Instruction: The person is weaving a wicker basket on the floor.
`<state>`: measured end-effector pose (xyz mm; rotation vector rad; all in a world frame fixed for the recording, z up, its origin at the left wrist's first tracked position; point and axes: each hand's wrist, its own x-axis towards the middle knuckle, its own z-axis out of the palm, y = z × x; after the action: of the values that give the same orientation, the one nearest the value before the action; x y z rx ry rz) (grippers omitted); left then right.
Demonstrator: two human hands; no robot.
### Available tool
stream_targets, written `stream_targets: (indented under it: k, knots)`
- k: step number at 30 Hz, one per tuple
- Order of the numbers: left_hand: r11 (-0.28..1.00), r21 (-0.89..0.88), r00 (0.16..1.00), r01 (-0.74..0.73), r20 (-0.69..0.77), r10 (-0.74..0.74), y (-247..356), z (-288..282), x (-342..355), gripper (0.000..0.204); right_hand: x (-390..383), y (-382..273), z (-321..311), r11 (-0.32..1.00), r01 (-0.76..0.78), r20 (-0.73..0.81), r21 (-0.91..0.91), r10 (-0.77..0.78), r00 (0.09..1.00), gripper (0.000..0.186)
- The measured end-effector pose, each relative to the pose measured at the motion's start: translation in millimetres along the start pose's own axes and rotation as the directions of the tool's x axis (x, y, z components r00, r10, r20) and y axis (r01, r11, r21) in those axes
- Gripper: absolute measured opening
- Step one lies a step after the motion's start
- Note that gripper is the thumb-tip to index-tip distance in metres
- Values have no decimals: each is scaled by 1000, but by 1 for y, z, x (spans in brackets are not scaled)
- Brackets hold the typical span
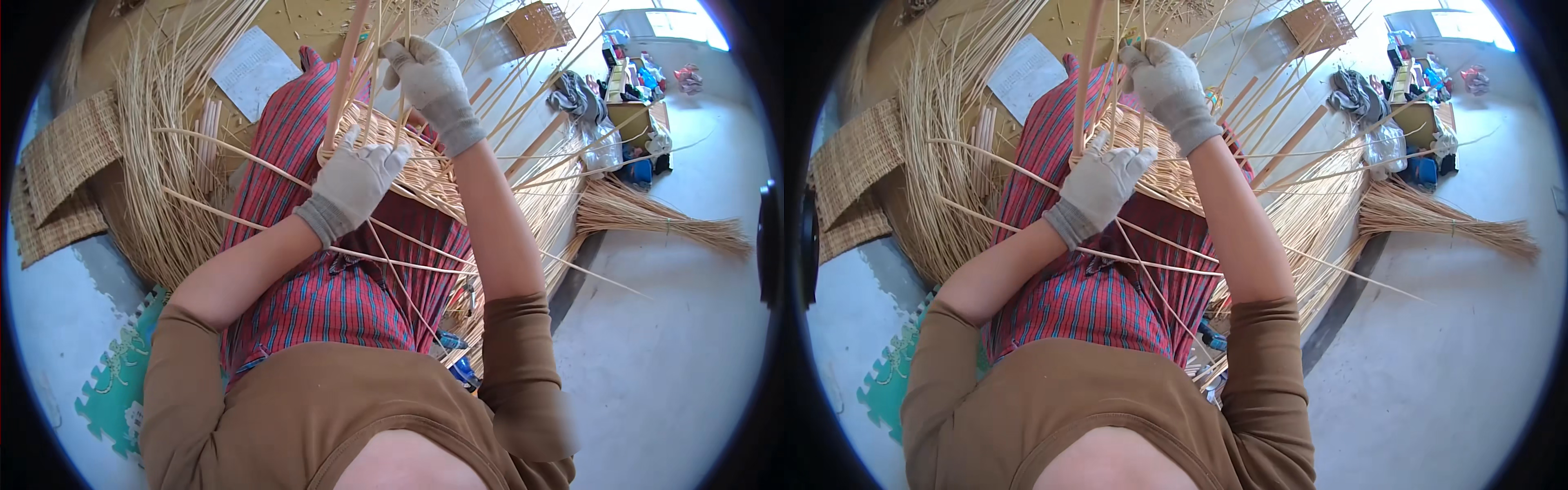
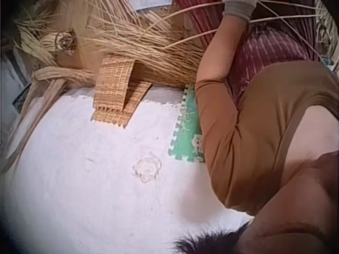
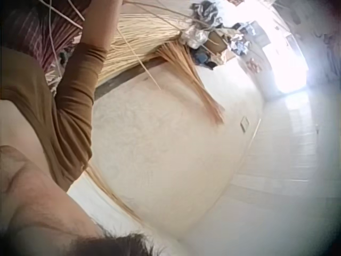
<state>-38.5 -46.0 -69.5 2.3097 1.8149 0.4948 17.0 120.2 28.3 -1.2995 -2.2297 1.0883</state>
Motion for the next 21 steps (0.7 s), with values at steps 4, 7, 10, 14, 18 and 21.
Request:
stream_targets:
  k: [4,7,10,14,18,21]
  knots:
    - [996,-20,990,-85,-117,82,-4,12,1,56,-15,58,-21,439,669,598,-600,-309,739,47]
    - [995,-84,990,-60,-133,49,-13,9,-9,56,-41,20,-39,831,225,761,-509,313,568,53]
    - [982,-109,896,-157,-435,95,-15,13,-5,32,-77,-10,-93,681,213,570,-700,355,741,45]
    - [989,-41,929,-140,-352,116,-16,12,-13,49,-166,15,-115,492,213,281,-844,68,957,34]
    - [983,-5,939,-185,-296,175,-15,10,-9,36,-248,33,-78,593,17,94,-805,100,991,48]
    - [981,-7,945,-192,-271,183,-14,2,-9,35,-292,67,-58,640,-280,-63,-715,340,938,61]
